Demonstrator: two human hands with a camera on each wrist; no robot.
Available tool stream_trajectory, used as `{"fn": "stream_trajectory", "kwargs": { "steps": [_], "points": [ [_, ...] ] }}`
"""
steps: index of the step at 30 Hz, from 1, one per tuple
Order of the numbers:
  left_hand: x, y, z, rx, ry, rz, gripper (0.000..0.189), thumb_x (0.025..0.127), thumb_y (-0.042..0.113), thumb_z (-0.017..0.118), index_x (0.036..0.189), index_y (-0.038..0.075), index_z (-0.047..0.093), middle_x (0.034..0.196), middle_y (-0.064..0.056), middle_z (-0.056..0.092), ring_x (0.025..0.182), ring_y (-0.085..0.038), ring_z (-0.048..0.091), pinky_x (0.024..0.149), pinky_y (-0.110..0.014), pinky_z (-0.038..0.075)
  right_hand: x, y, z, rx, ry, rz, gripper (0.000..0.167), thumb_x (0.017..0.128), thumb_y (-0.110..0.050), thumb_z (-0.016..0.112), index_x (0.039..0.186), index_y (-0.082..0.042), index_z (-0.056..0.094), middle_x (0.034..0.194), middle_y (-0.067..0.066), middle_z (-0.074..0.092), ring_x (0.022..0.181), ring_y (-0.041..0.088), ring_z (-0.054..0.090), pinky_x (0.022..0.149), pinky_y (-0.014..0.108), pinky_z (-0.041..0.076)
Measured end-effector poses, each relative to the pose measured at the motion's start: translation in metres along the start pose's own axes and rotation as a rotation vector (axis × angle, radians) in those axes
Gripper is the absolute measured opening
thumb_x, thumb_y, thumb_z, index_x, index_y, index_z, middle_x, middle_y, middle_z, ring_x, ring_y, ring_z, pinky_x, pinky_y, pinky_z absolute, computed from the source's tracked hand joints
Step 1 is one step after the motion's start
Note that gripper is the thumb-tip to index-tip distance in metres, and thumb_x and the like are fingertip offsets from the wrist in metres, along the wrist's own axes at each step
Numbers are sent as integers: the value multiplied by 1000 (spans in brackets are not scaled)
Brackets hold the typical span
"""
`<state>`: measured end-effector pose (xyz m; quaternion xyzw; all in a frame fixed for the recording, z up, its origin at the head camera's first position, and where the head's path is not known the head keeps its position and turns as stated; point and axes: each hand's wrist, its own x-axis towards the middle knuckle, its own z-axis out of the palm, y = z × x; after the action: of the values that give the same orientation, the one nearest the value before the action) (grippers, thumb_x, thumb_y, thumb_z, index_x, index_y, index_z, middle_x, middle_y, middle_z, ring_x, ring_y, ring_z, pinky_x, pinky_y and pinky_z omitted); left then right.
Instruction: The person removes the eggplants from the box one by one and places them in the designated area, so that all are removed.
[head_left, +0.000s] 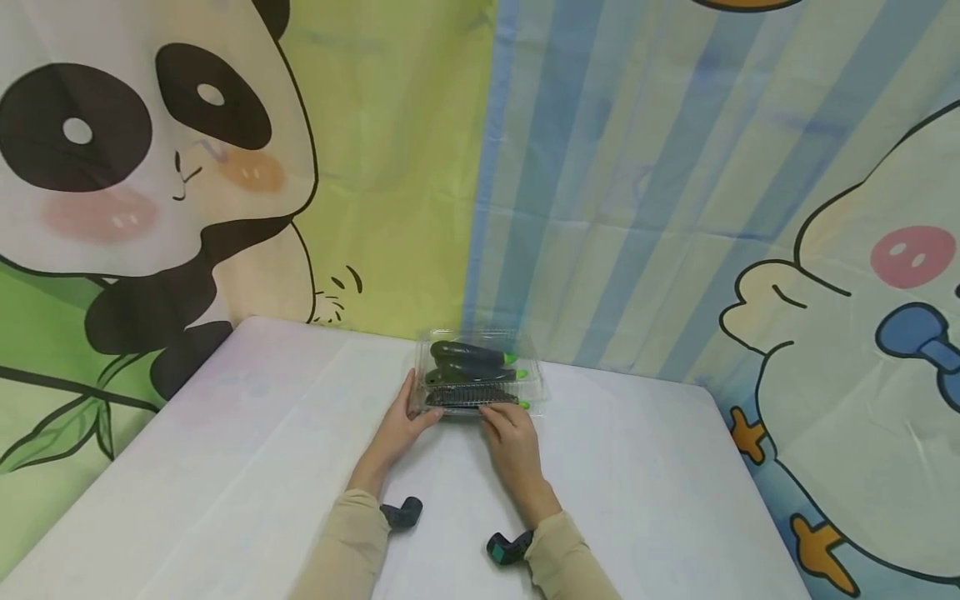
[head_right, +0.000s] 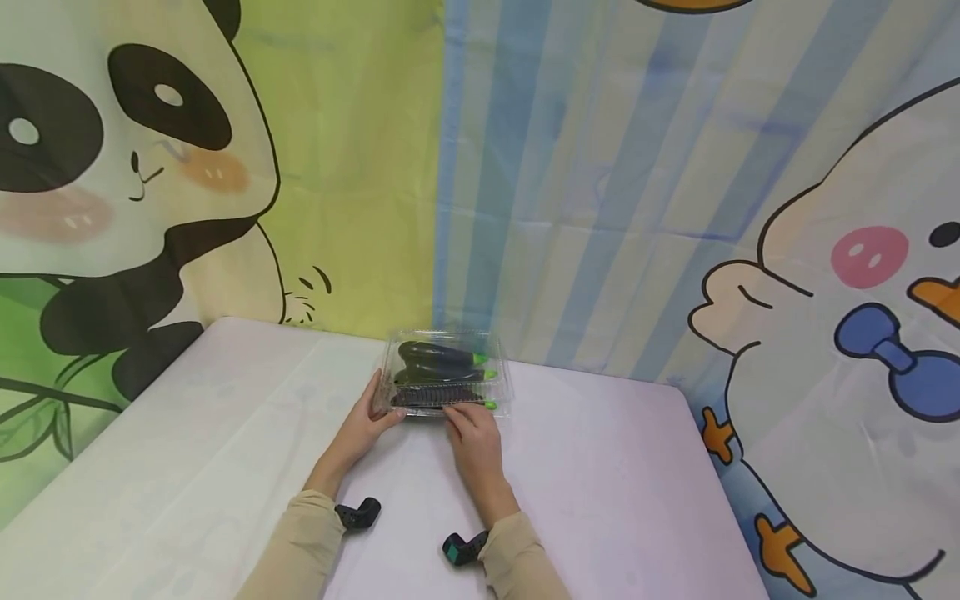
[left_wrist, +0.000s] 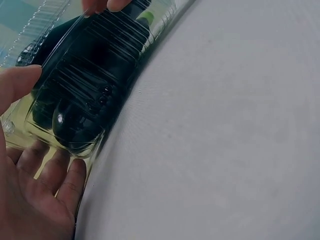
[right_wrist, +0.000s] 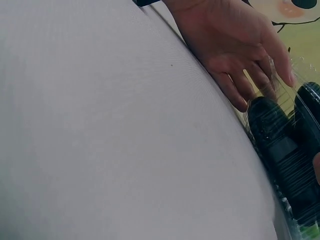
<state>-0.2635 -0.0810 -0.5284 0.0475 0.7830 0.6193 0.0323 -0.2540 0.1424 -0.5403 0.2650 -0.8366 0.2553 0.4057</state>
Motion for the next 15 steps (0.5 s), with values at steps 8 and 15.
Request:
{"fn": "stream_trajectory", "kwargs": {
  "steps": [8,15],
  "points": [
    [4,-10,4,9,27,43,100,84,39,71,154,19,4,161,-8,8,146,-35,15,115,-50,29,3,-5,10,16,4,31,20,77,-11,77,97,-13,75,95,-1,70,93,17,64,87,28,52],
    [5,-9,7,0,40,59,95,86,32,70,154,17,6,160,-13,10,145,-37,16,115,-51,28,9,-15,22,-40,11,29,13,80,-19,76,93,-16,77,89,-4,73,83,13,67,79,27,54]
  ]
}}
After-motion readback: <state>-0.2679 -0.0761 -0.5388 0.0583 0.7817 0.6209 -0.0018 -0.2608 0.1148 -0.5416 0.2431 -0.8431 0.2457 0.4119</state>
